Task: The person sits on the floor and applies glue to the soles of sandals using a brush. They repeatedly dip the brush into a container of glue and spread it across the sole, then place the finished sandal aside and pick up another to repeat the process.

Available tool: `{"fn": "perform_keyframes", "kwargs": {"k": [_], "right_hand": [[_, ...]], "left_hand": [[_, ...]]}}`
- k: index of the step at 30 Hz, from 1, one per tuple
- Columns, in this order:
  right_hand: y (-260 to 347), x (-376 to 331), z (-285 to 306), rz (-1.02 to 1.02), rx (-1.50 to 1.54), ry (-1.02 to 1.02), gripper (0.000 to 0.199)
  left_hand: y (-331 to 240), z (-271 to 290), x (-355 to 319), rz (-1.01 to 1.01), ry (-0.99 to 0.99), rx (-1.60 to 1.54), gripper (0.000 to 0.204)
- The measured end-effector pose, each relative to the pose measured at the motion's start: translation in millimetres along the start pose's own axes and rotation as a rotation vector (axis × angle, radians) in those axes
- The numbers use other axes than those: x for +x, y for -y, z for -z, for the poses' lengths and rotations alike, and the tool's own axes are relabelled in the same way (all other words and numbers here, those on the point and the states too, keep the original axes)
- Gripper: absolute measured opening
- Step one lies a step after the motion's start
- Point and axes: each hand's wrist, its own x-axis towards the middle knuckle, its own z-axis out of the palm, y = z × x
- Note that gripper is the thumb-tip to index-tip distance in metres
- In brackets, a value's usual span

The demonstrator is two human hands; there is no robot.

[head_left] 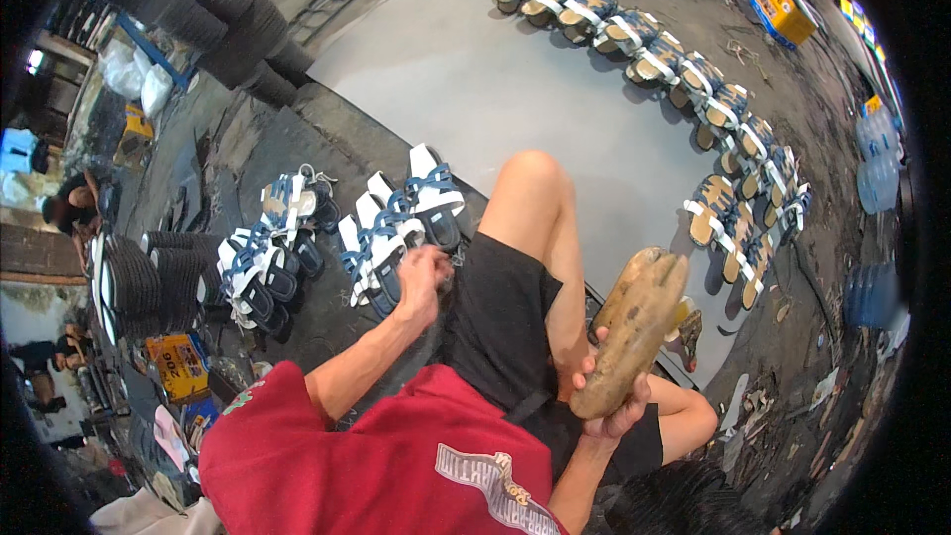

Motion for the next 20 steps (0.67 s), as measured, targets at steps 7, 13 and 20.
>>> {"fn": "perform_keyframes", "kwargs": {"k": [7, 13, 20], "right_hand": [[-10.9, 13.3, -34.1, 0.037, -0.822, -0.065, 0.073], [-25.4, 11.4, -42.0, 0.055, -0.998, -0.088, 0.069], [-35.4, 16.0, -25.6, -0.046, -0.999, -0.1, 0.068]], "left_hand": [[25.4, -12.1, 26.3, 0.433, -0.037, -0.196, 0.033], [1.5, 9.2, -62.6, -0.203, -0.193, 0.254, 0.015], [-41.7, 127.6, 31.3, -0.353, -0.535, -0.157, 0.027]]}}
